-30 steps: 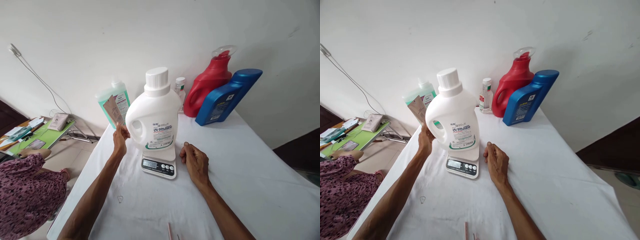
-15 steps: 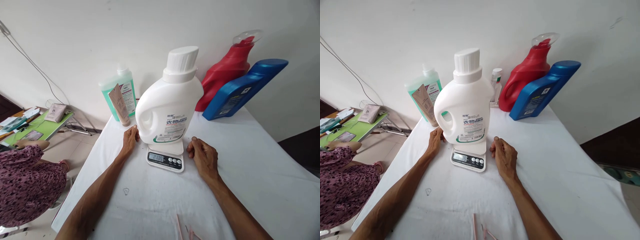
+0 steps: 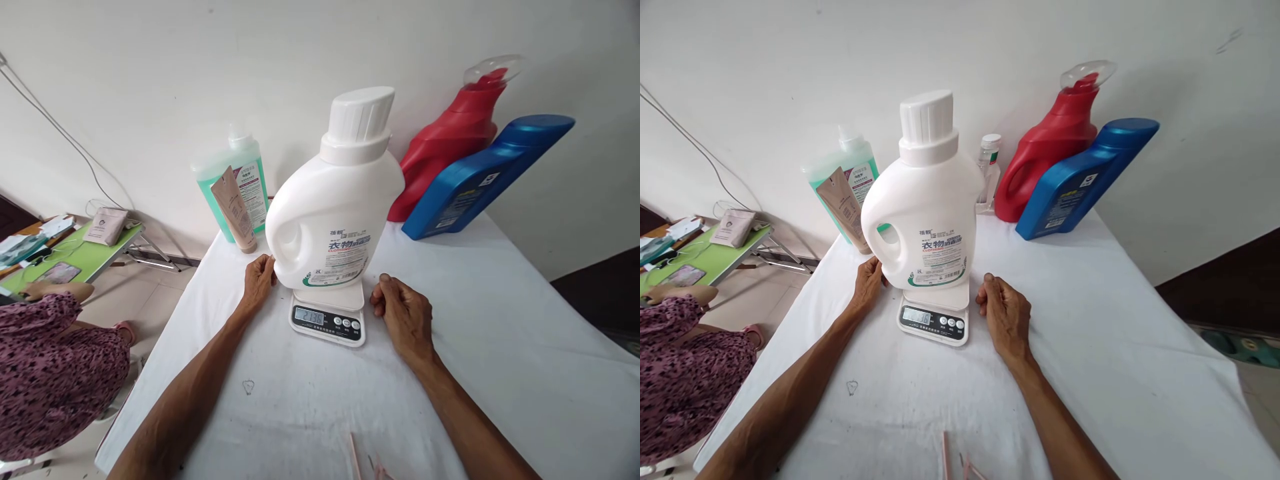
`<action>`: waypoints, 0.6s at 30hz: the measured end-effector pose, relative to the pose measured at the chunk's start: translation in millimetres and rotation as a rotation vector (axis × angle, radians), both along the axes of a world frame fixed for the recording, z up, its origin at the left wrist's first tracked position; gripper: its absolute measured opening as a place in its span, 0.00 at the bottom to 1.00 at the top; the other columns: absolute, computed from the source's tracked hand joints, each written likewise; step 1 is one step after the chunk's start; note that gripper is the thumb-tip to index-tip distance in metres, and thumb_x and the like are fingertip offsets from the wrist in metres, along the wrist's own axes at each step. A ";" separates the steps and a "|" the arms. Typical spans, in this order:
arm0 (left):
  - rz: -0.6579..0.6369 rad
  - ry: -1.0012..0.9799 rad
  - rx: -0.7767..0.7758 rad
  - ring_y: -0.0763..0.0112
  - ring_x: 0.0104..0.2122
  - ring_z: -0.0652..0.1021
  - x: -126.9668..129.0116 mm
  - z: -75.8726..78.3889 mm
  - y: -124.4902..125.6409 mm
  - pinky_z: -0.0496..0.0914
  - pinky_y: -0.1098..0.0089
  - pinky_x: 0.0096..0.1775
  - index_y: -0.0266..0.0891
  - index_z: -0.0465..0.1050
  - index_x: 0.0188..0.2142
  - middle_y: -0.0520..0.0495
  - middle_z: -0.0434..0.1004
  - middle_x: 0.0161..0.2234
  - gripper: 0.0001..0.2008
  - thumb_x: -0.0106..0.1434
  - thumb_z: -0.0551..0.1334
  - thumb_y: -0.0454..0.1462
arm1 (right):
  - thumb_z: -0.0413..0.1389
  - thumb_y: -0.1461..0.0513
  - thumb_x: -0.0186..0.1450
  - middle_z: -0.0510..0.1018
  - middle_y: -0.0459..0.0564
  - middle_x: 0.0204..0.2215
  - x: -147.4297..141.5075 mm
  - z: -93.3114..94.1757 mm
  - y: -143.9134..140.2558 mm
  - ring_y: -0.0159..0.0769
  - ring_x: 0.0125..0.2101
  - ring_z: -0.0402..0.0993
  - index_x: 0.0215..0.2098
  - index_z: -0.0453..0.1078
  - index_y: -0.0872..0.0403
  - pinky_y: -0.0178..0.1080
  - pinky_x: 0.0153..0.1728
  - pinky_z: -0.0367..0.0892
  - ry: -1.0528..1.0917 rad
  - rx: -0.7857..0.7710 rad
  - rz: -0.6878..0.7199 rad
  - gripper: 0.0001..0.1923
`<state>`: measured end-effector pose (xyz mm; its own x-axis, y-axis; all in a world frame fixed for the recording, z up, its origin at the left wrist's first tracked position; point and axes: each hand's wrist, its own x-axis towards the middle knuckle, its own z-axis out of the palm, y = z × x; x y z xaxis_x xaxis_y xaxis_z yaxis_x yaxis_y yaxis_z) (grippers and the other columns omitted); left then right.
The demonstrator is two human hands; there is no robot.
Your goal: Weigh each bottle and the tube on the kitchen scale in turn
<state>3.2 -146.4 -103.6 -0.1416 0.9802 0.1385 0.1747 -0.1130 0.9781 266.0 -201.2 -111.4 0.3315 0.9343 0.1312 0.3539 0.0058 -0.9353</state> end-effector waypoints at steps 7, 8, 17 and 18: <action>-0.007 0.012 -0.006 0.75 0.19 0.64 -0.1 -1.3 0.2 0.58 0.70 0.26 0.40 0.63 0.22 0.54 0.64 0.16 0.23 0.66 0.62 0.52 | 0.50 0.43 0.71 0.72 0.45 0.18 -0.2 2.1 -0.2 0.35 0.19 0.67 0.22 0.67 0.50 0.39 0.27 0.62 0.028 -0.008 0.005 0.27; -0.008 0.016 -0.009 0.76 0.19 0.64 -0.1 -1.5 0.3 0.57 0.71 0.26 0.40 0.63 0.22 0.55 0.64 0.16 0.23 0.66 0.61 0.52 | 0.50 0.43 0.71 0.72 0.45 0.18 -0.2 1.9 -0.2 0.35 0.19 0.67 0.22 0.67 0.50 0.39 0.27 0.62 0.030 -0.012 0.004 0.27; -0.015 0.054 -0.013 0.75 0.20 0.64 -1.0 -2.5 -0.1 0.58 0.71 0.26 0.40 0.64 0.23 0.55 0.64 0.17 0.23 0.66 0.61 0.52 | 0.50 0.42 0.71 0.72 0.44 0.19 -0.5 -3.4 0.8 0.35 0.19 0.67 0.22 0.67 0.50 0.39 0.28 0.63 0.033 -0.004 0.006 0.27; -0.014 0.053 -0.011 0.75 0.20 0.64 -1.2 -2.6 0.2 0.58 0.71 0.26 0.40 0.64 0.23 0.55 0.64 0.17 0.23 0.66 0.61 0.52 | 0.50 0.43 0.71 0.72 0.44 0.18 -0.5 -3.1 0.9 0.35 0.20 0.67 0.22 0.67 0.50 0.39 0.28 0.63 0.027 -0.003 0.005 0.27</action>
